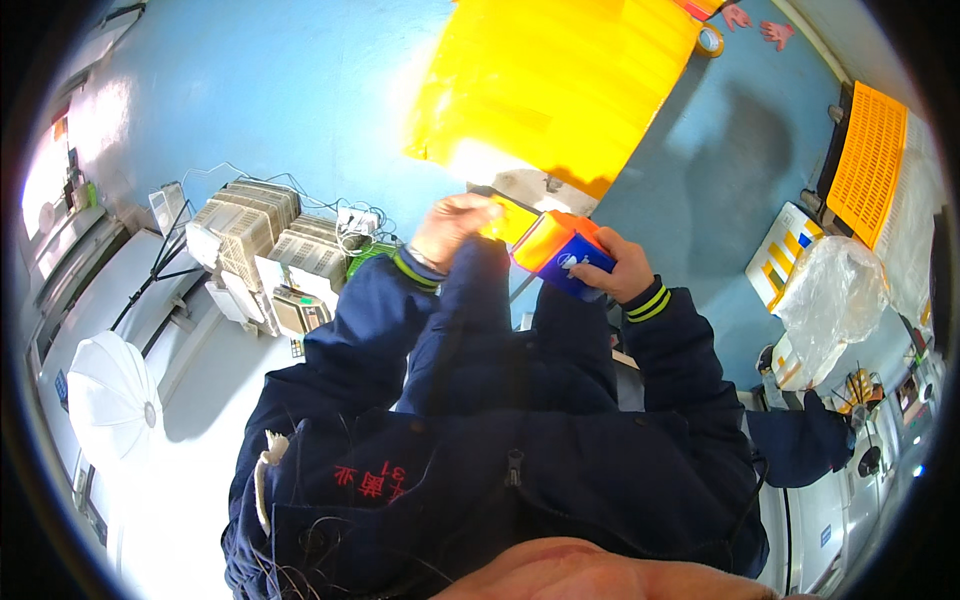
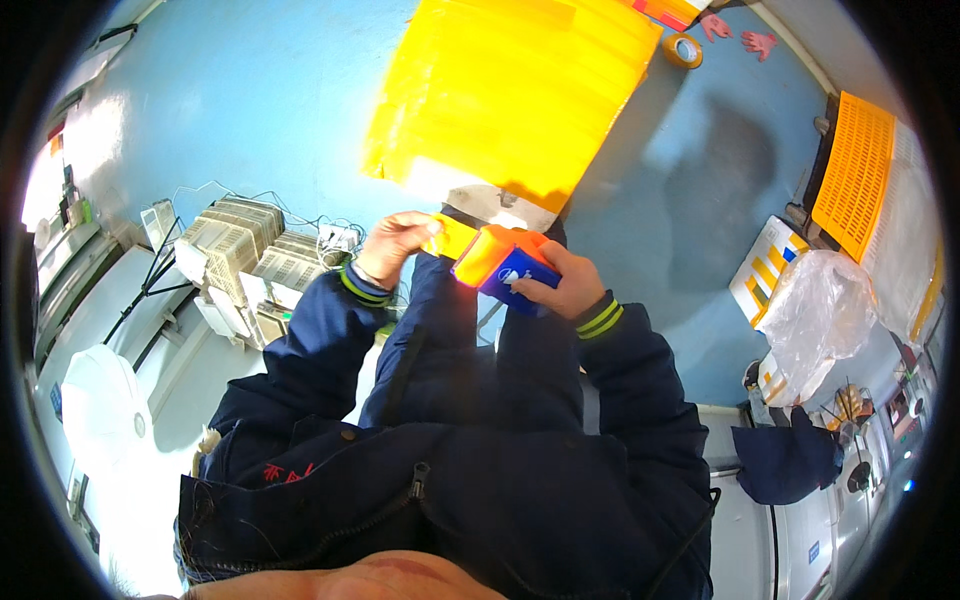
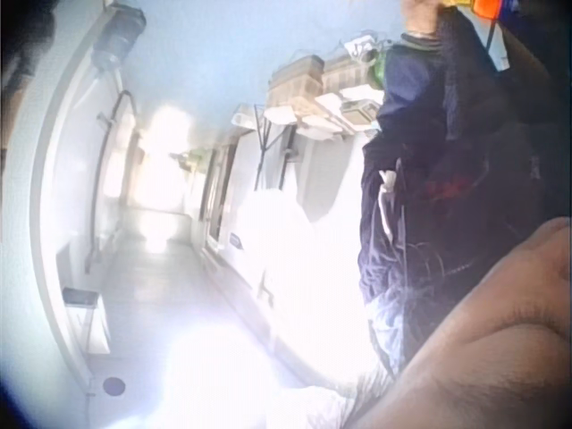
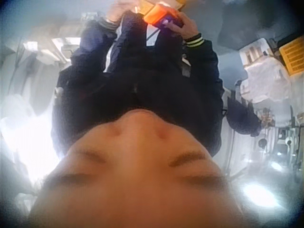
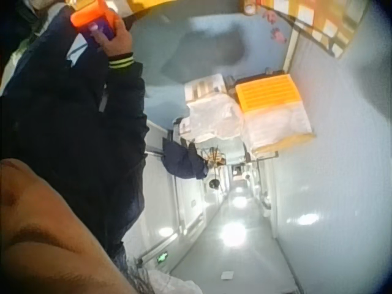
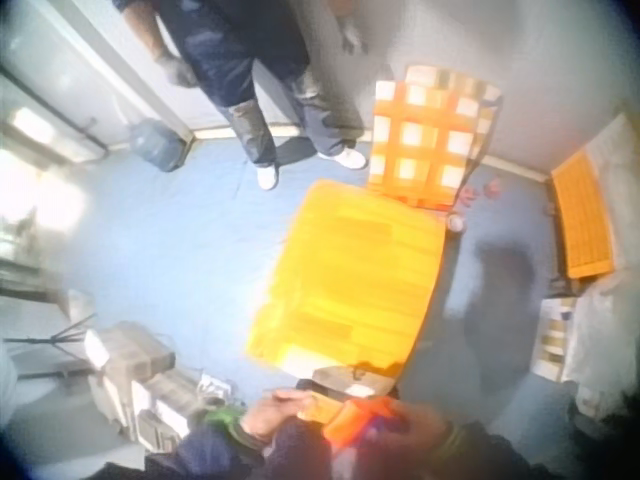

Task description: The person tapes a yellow padded envelope using a handheld tape dispenser. They apply tape across the flap and sides, rotate the package to seal multiple edges, and press the tape down to secure it.

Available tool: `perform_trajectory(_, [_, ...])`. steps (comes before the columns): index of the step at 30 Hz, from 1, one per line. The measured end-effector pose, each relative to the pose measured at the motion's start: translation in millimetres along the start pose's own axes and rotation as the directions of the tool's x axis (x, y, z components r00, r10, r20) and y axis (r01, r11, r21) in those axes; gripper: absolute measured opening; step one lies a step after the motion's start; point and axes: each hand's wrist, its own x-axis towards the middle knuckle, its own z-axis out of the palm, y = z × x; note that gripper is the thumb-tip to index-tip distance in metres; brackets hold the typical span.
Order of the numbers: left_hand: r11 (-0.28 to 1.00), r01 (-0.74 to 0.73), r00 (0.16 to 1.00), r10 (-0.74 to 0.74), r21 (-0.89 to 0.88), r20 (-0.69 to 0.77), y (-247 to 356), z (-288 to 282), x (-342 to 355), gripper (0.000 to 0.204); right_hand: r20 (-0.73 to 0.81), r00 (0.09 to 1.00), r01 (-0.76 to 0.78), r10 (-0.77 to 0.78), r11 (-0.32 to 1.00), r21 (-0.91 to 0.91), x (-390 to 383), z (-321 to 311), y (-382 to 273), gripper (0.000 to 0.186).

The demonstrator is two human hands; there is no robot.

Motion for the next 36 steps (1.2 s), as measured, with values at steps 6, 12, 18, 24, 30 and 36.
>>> perform_trajectory(6, [0.996, 0.082, 0.994, -0.078, 0.044, -0.078, 27, -94, 12, 0.035, -0.032, 0.996, -0.093, 0.087, 0.960, -0.264, 17, 1, -21, 0.072])
perform_trajectory(12, [0.989, -0.114, 0.931, 0.141, 0.097, -0.336, 38, -134, 55, 0.041, -0.109, 0.985, -0.171, 0.134, 0.863, -0.476, 87, 25, -59, 0.072])
perform_trajectory(18, [0.877, -0.264, 0.693, 0.463, 0.402, -0.553, 27, -159, 108, 0.019, -0.127, 0.987, -0.140, 0.094, 0.895, -0.424, 91, 31, -72, 0.063])
perform_trajectory(24, [0.938, -0.270, 0.766, 0.346, 0.218, -0.542, 6, -171, 131, 0.020, -0.266, 0.895, -0.445, 0.359, 0.764, -0.466, 8, -49, 32, 0.066])
perform_trajectory(30, [0.972, -0.199, 0.795, 0.236, 0.128, -0.559, -6, -180, 143, 0.024, -0.322, 0.864, -0.503, 0.388, 0.709, -0.495, 53, -39, 125, 0.071])
perform_trajectory(36, [0.636, 0.061, 0.597, 0.595, 0.770, -0.538, -14, -169, 146, 0.036, -0.373, 0.766, -0.640, 0.524, 0.677, -0.364, 39, -36, 155, 0.080])
